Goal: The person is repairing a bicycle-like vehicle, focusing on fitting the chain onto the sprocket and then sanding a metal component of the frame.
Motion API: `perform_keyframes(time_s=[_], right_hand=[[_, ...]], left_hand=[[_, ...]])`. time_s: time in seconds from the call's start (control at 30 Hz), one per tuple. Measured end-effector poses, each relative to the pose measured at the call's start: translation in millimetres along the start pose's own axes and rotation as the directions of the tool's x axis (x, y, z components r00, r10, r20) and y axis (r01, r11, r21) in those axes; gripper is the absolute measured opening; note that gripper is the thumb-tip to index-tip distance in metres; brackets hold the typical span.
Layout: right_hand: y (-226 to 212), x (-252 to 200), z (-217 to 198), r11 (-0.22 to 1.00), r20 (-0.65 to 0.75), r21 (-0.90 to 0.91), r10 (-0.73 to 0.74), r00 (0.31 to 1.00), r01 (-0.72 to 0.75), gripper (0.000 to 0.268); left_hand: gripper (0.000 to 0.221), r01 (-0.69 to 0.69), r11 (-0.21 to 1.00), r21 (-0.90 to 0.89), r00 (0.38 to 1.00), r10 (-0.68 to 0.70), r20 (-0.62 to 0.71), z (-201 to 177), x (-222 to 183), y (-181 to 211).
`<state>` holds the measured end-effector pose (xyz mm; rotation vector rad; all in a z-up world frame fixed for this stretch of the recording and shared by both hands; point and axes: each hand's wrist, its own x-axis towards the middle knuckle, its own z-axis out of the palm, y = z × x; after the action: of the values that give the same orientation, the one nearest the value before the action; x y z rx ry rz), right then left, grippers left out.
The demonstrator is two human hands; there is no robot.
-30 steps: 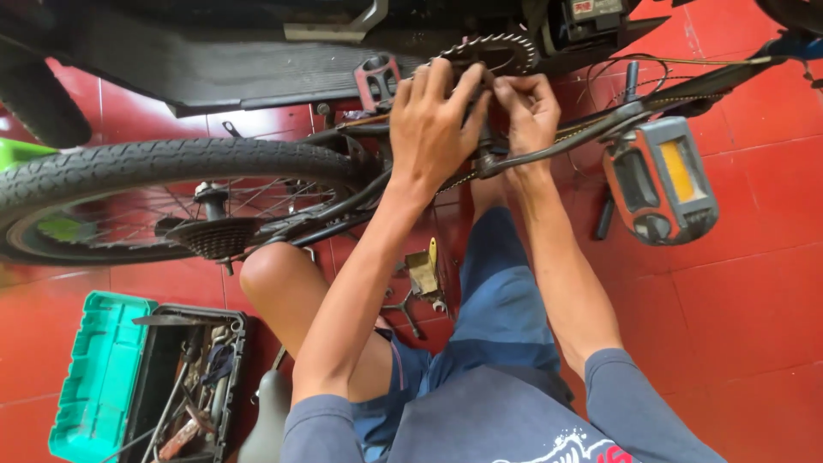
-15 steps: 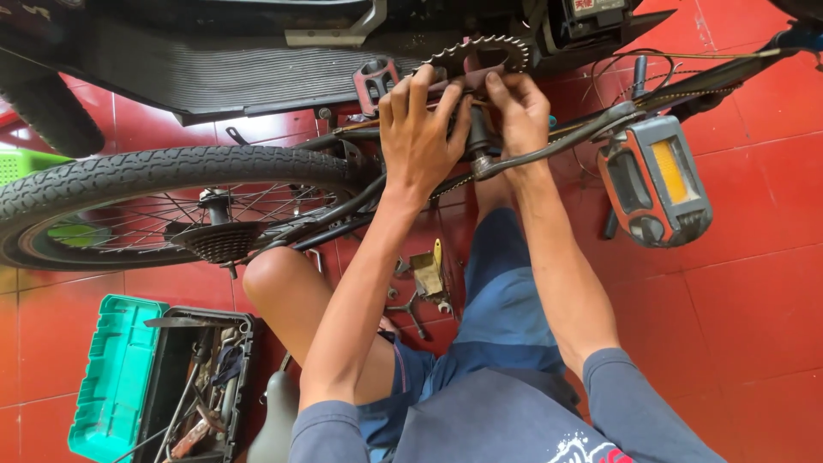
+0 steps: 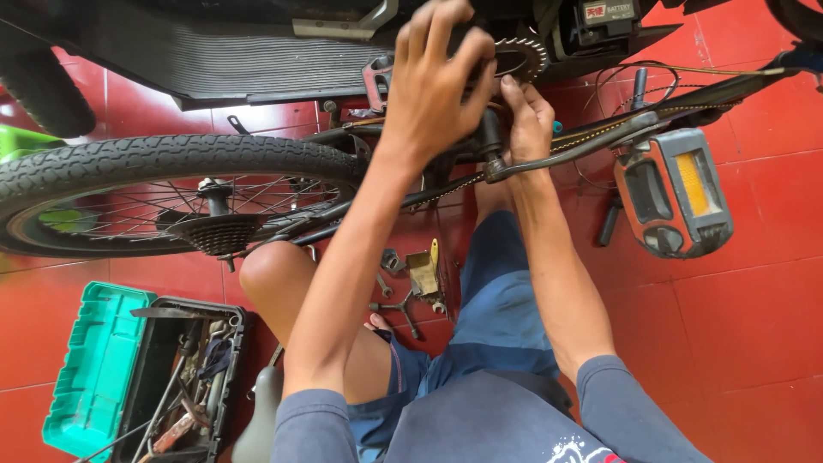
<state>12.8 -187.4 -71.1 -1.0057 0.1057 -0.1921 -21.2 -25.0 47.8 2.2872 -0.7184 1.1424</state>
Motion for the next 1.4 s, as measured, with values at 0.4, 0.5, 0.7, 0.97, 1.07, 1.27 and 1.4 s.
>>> perform_keyframes(time_s=[0.4, 0.5, 0.7, 0.97, 1.07, 1.27, 1.4], right_hand=[[-10, 1, 16, 0.980, -0.089, -0.188, 0.054, 0.995, -0.070, 0.021], [-1, 3, 9, 0.966, -0.077, -0.248, -0.094, 0.993, 0.072, 0.021], [7, 8, -2, 0.930, -0.023, -0.322, -0.197, 0.980, 0.179, 0.034], [-19, 2, -2, 0.766, 0.217, -0.575, -0.194, 0.957, 0.286, 0.044], [-35, -1, 3, 0.670, 0.292, -0.680, -0.124, 0.948, 0.297, 0.049], [-34, 4, -1, 0.741, 0.307, -0.635, -0.018, 0.952, 0.219, 0.052], [-21, 6, 0, 0.875, 0.264, -0.453, -0.050, 0.963, 0.170, 0.037]], left_hand=[[0.054, 0.421, 0.821, -0.386, 0.837, -0.187, 0.514, 14, 28, -27], [0.052, 0.421, 0.791, -0.444, 0.856, -0.184, 0.483, 15, 25, -29], [0.004, 0.469, 0.783, -0.409, 0.803, -0.185, 0.567, 39, 16, -51], [0.003, 0.554, 0.743, -0.375, 0.736, -0.226, 0.638, 36, 17, -47], [0.001, 0.554, 0.747, -0.366, 0.732, -0.229, 0.642, 33, 18, -46], [0.005, 0.609, 0.723, -0.328, 0.675, -0.255, 0.693, 32, 22, -43], [0.006, 0.674, 0.711, -0.201, 0.566, -0.323, 0.758, 26, 31, -39]])
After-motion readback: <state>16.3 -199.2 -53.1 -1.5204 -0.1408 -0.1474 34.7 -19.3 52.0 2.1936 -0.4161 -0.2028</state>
